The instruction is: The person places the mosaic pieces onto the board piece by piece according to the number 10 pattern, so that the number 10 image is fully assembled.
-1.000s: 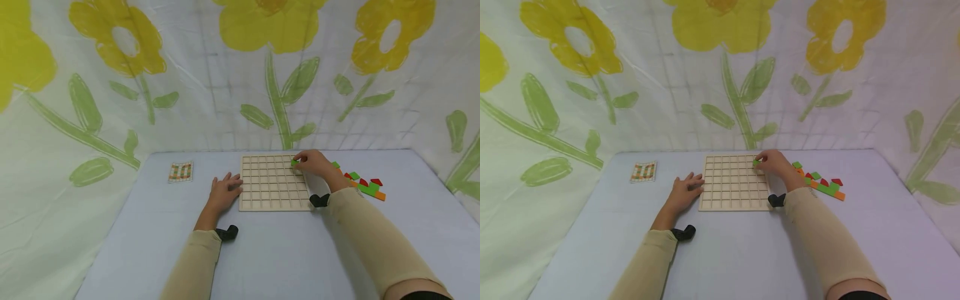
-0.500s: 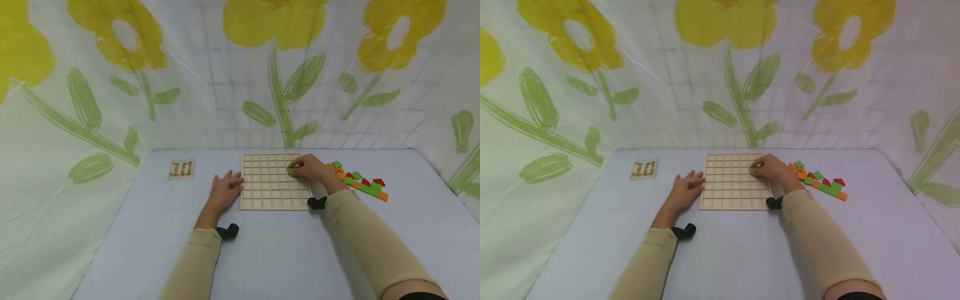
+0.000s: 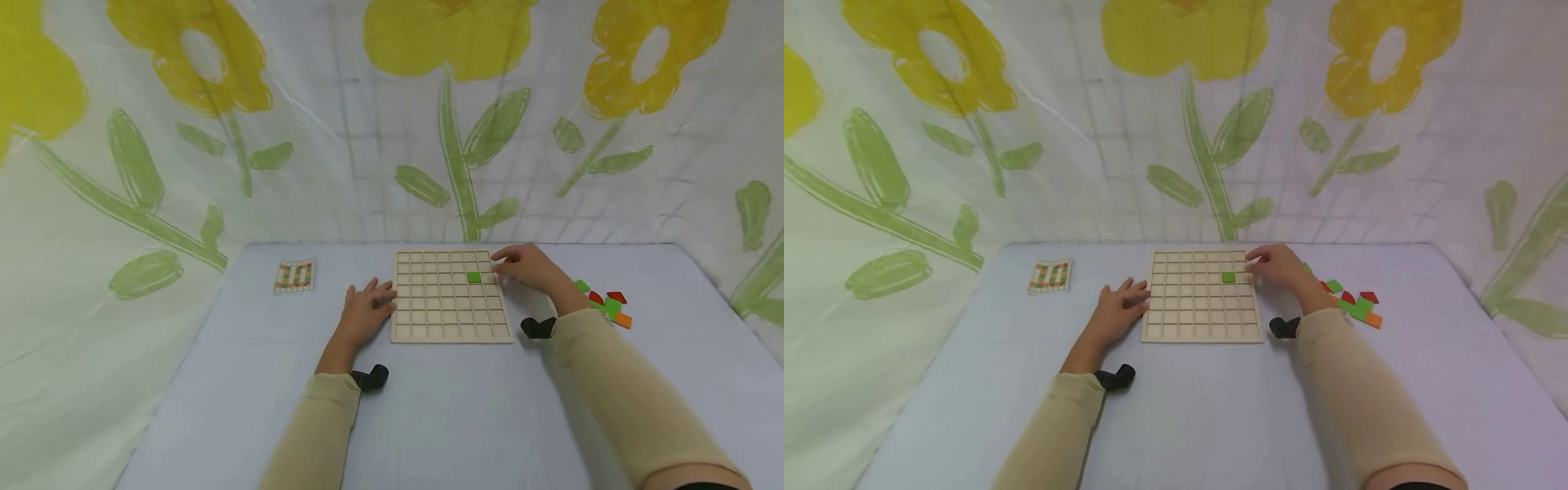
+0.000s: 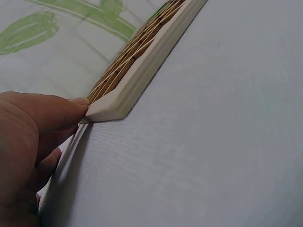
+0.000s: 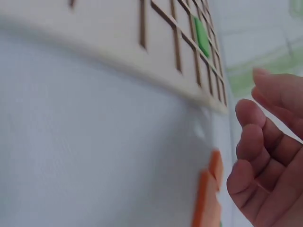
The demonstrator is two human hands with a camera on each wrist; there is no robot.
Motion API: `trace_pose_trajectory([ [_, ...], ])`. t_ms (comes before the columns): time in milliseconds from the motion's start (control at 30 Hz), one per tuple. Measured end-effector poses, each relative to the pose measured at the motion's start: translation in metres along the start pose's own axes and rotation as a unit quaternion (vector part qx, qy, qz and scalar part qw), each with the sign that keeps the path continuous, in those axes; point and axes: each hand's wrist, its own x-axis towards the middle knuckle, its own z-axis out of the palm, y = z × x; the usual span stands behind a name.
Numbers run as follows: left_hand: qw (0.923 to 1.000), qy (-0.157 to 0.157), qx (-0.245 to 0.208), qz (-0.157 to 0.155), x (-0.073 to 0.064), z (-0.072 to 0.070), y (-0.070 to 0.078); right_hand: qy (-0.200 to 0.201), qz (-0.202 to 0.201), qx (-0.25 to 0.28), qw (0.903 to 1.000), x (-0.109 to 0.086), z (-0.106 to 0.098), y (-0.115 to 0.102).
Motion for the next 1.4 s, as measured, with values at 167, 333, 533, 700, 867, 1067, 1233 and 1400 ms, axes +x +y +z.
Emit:
trace_pose_trajectory([
  [167,0.9999,0.005,0.010,-0.006,0.002,-0.001,-0.001,0.014,0.051,0.025,0.9983,-0.011,-0.030,0.017],
  [333,0.9997,0.014,0.015,-0.012,0.002,-0.002,-0.003,0.019,0.068,0.023,0.9972,-0.019,-0.048,0.032],
  [533,0.9999,0.005,0.014,-0.007,0.001,-0.001,-0.001,0.022,0.088,-0.024,0.9956,-0.027,-0.055,0.050],
  [700,0.9999,0.006,0.012,-0.005,0.001,0.001,0.000,0.012,0.082,-0.029,0.9962,-0.025,-0.045,0.056],
  [867,0.9999,0.009,0.013,-0.004,0.000,0.002,-0.003,0.007,0.068,-0.060,0.9959,-0.017,-0.031,0.049],
  [1067,0.9998,0.014,0.015,-0.004,-0.001,0.004,-0.003,0.009,0.079,-0.096,0.9922,-0.007,-0.019,0.034],
  [1233,0.9999,0.013,0.011,-0.002,0.001,0.004,-0.001,0.021,0.086,-0.114,0.9895,-0.005,-0.012,0.024],
  [1400,1.0000,0.008,0.005,0.000,0.002,0.003,0.000,0.018,0.083,-0.100,0.9913,-0.005,-0.009,0.017],
])
